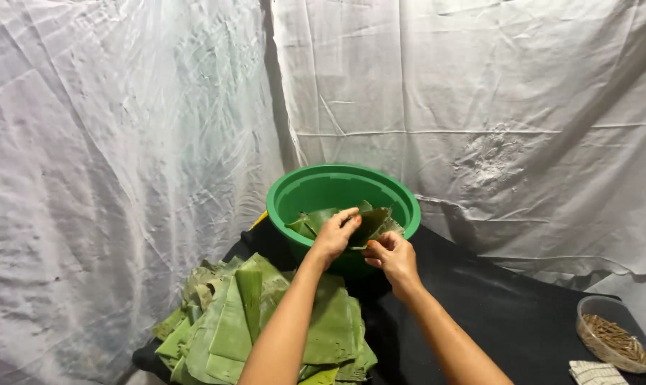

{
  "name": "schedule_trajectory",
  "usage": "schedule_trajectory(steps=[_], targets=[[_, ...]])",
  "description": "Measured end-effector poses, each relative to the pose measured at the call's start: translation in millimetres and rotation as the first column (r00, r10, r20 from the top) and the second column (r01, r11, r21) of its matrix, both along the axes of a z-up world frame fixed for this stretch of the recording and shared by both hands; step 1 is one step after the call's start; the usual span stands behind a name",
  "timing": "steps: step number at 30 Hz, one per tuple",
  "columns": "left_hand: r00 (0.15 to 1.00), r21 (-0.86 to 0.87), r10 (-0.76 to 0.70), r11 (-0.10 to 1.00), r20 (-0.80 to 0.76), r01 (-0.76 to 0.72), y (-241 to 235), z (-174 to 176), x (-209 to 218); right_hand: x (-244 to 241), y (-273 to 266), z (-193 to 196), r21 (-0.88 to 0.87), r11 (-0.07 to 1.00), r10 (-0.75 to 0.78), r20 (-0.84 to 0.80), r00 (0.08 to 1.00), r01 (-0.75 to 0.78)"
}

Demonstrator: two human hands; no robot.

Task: Cleaning banana leaves with a cloth and folding them into cone shapes for food packaging.

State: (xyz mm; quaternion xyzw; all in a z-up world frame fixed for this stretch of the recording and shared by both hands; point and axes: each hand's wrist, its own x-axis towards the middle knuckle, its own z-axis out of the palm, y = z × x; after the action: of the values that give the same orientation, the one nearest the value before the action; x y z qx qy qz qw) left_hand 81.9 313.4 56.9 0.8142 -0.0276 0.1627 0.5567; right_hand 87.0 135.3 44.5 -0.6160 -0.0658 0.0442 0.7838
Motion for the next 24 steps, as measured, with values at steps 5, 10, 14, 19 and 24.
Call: schedule_trajectory(steps=[5, 10, 14, 19, 24], targets=[[0.989, 0.198, 0.138, 0.969, 0.060, -0.148, 6, -36, 36, -22, -7, 5, -0.030, 0.999, -0.018, 0.040, 0.999, 0.019], [0.968, 0.308, 0.150, 0.928, 0.200, -0.208, 8, -46, 30, -38, -23, -11, -0.133, 0.986, -0.073, 0.165, 0.984, 0.096], [0.918, 0.280, 0.101, 0.934, 0.383, -0.220, 3, -24, 5, -53, -39, -13, -0.174, 0.979, -0.066, 0.220, 0.973, 0.106], [0.862, 0.313, -0.050, 0.941, 0.505, -0.129, 1, -6, -23, -67, -54, -25, -0.164, 0.982, -0.059, 0.186, 0.981, 0.091], [0.945, 0.418, 0.108, 0.877, 0.308, -0.236, -8, -1, -34, -88, -61, -32, -0.148, 0.984, 0.099, 0.017, 0.995, -0.096]])
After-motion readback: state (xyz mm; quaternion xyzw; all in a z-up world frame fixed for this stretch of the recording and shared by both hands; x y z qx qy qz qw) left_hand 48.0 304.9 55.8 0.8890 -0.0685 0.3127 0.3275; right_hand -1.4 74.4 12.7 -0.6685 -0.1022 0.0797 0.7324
